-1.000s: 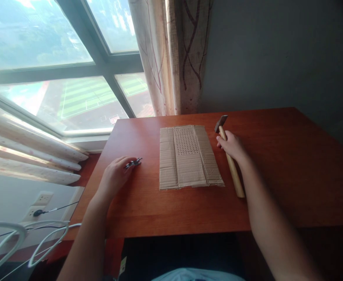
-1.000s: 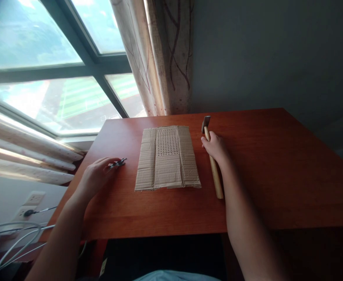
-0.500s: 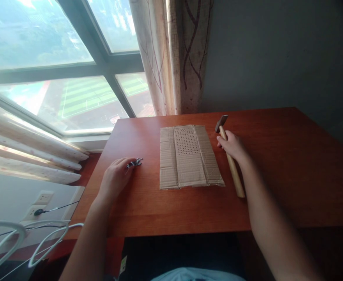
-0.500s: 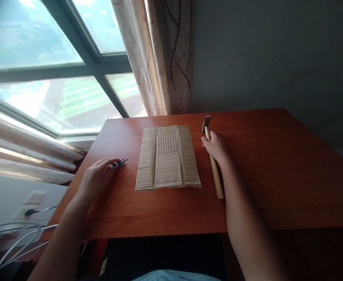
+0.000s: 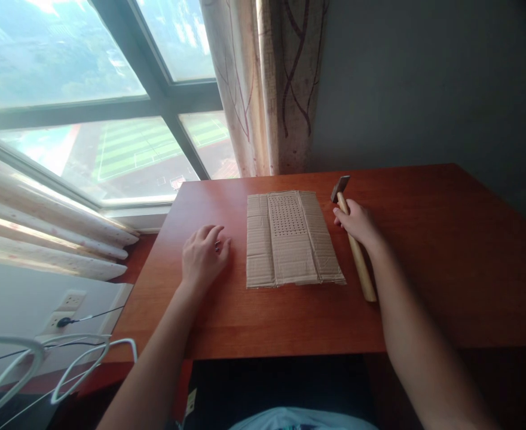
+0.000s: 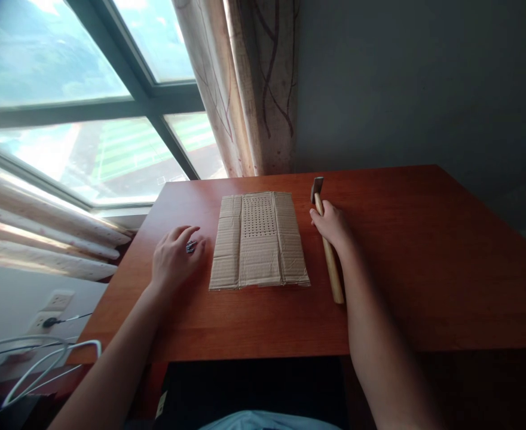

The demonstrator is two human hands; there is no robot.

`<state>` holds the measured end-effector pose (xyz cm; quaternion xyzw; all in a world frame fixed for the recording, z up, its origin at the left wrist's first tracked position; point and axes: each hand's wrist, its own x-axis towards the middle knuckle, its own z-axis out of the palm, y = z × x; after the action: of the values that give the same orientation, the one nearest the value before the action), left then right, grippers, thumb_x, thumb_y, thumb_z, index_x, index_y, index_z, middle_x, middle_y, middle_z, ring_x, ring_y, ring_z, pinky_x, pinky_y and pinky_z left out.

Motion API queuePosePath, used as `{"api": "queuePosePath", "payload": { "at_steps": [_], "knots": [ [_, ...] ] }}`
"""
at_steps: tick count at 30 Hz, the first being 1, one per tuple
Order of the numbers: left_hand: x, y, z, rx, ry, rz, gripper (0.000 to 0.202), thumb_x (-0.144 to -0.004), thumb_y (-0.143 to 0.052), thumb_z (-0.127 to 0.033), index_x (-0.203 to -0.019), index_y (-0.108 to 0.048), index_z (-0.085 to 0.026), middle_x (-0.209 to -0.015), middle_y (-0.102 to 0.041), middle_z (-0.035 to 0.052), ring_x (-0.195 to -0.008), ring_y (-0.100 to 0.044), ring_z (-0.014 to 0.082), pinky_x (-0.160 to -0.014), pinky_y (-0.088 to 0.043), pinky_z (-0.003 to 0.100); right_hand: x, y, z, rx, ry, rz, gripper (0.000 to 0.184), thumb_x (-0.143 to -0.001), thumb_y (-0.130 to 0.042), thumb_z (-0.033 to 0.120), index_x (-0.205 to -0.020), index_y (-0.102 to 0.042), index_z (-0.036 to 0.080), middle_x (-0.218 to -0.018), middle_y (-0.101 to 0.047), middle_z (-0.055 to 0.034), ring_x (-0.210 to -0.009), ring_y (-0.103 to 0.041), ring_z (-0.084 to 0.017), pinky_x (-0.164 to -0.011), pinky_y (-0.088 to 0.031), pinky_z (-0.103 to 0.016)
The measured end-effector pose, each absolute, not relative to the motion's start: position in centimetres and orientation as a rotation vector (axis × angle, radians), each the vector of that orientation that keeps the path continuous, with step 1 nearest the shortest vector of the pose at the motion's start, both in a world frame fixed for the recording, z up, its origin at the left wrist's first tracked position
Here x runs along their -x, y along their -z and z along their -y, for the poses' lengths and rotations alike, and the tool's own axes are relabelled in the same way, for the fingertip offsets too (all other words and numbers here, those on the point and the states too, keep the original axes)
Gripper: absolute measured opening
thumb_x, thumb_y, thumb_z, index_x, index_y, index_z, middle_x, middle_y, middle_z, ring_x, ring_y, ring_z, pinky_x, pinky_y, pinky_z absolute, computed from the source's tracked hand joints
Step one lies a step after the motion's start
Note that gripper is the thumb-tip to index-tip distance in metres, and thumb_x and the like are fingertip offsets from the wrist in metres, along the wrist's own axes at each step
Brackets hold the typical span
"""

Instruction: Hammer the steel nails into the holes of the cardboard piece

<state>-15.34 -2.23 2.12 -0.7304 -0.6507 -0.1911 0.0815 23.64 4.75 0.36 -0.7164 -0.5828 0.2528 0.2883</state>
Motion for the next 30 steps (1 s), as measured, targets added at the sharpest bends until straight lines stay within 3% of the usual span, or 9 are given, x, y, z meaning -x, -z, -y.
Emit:
{"api": "queuePosePath", "payload": {
  "at_steps": [5,21,30],
  "knots": [
    [15.0,-1.5,1.6,2.153,0.424,1.921,0.035,-0.094,-0.052,-0.033,-0.123,-0.066,-0.020,-0.123,-0.067,0.0103,-0.106,-0.062,0.0303,-0.089,-0.047,0.042,-23.6,-0.6,-4.7,1.912,-0.683,1.554,0.010,-0.088,-0.053,0.032,-0.086,-0.054,0.023,-0.070,-0.069,-0.0014,-0.066,-0.064,-0.019,-0.064,-0.043,-0.028],
    [16.6,-1.6,1.5,2.141,0.509,1.971,0.037,-0.095,-0.048,-0.039,-0.121,-0.067,-0.021,-0.123,-0.067,0.0104,-0.107,-0.062,0.0296,-0.092,-0.046,0.041,-23.5,-0.9,-4.5,1.929,-0.666,1.575,0.010,-0.088,-0.054,0.033,-0.088,-0.055,0.023,-0.073,-0.071,-0.0023,-0.069,-0.066,-0.019,-0.066,-0.046,-0.028],
    [16.9,-1.6,0.6,2.124,0.479,2.006,0.035,-0.095,-0.048,-0.036,-0.119,-0.068,-0.021,-0.118,-0.069,0.0100,-0.101,-0.064,0.0289,-0.087,-0.047,0.039,-23.5,-0.8,-4.6,1.928,-0.669,1.574,0.012,-0.089,-0.053,0.033,-0.090,-0.056,0.022,-0.073,-0.071,-0.0025,-0.067,-0.066,-0.019,-0.066,-0.046,-0.028]
  ]
}}
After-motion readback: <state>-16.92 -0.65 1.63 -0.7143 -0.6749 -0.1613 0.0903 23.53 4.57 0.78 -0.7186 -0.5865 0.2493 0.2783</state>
